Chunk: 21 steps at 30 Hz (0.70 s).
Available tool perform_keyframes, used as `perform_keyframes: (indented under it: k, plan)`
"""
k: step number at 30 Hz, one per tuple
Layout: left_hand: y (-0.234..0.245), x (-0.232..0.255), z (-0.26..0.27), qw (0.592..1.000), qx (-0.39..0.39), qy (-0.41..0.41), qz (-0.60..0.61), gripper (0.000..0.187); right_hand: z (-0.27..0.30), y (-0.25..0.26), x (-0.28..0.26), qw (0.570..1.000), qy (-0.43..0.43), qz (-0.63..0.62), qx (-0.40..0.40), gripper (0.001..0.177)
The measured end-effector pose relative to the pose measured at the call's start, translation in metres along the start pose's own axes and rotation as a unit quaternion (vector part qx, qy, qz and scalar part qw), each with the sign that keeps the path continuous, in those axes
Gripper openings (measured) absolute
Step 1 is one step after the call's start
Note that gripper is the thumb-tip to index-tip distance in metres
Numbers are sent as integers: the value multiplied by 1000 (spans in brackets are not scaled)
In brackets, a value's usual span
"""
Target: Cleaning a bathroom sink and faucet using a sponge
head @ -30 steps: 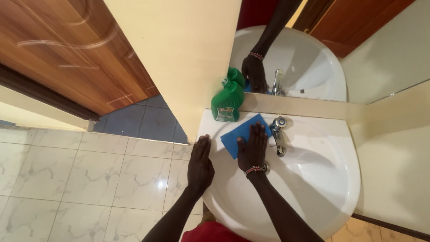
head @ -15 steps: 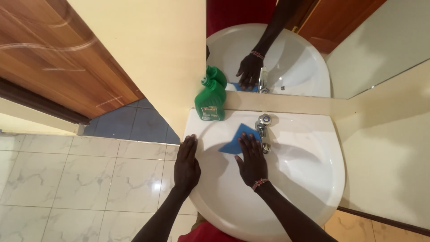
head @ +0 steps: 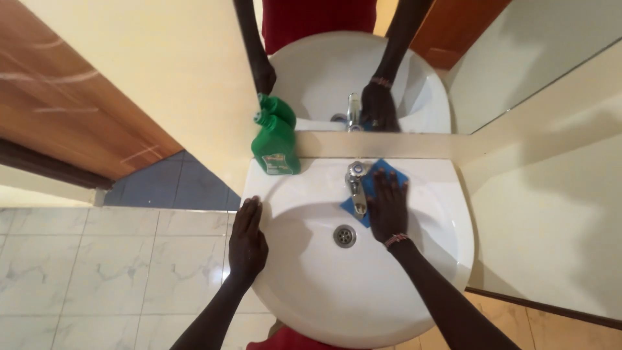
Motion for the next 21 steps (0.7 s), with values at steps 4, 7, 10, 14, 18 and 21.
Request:
perform_keyframes:
  k: [4, 7, 10, 14, 18, 21]
  plan:
    - [-4, -4, -1, 1000, 8, -7, -11, 53, -22, 6, -10, 1000, -10, 21, -8, 58]
    - [-8, -9, 1, 1000, 7, 4, -5, 54, -19, 0, 2, 997, -1, 49, -62, 59]
    - [-7, -9, 7, 1000, 0, 4, -2, 52, -2, 3, 22, 990, -17, 58, -125, 61]
    - [-11, -10, 3, 1000, -5, 18, -4, 51, 19, 25, 59, 979, -58, 91, -174, 63]
    - [-11, -13, 5, 1000, -6, 3, 5, 53, 47, 48, 79, 976, -76, 106, -175, 64]
    - [-9, -9, 6, 1000, 9, 5, -13, 52, 85, 52, 95, 965, -139, 134, -180, 64]
Point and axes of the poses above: each hand's wrist, its own z-axis away from the middle knuckle, its own y-axis out of the back of the hand, x = y × z, the point moved 10 cm from there along -z, towards the middle knuckle, and after that the axes turned 11 degrees about y, right-handed, at the moved point
